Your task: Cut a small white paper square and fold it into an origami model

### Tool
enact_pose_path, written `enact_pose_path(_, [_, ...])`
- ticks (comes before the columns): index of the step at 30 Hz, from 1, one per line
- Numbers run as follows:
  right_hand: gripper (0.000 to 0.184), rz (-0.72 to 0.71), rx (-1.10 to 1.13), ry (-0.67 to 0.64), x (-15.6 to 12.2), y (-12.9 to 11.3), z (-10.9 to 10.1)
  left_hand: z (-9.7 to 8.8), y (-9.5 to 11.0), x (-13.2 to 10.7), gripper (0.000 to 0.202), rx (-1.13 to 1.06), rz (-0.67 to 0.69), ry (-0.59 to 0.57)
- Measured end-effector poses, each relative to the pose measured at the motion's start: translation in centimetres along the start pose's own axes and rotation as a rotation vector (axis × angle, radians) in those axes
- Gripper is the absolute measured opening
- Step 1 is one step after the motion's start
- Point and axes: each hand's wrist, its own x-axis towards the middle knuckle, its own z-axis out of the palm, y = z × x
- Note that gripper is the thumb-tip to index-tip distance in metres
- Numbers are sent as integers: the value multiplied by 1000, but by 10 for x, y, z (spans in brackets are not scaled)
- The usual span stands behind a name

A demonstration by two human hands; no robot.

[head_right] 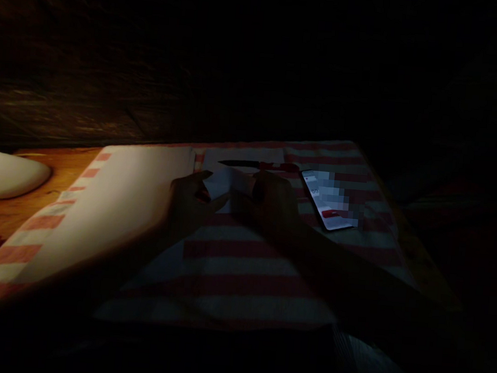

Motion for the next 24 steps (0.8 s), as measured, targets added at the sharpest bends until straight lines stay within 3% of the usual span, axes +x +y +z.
enact_pose_path(4, [19, -51, -4, -16, 1, 1, 1, -7, -1, 3, 15, 58, 75, -41])
enact_pose_path(8, [1, -150, -4, -89, 0, -1, -2, -19, -1, 4, 16, 111, 209, -147])
enact_pose_path(13, [16, -159, 28, -142, -2, 0, -9, -27, 0, 3, 14, 102, 373, -251])
enact_pose_path(20, [22, -195, 145, -284, 0, 4, -21, -32, -5, 0, 11, 108, 460, -314])
enact_pose_path(24, [20, -182, 137, -283, 1, 3, -24, -34, -10, 0, 11, 101, 426, -332])
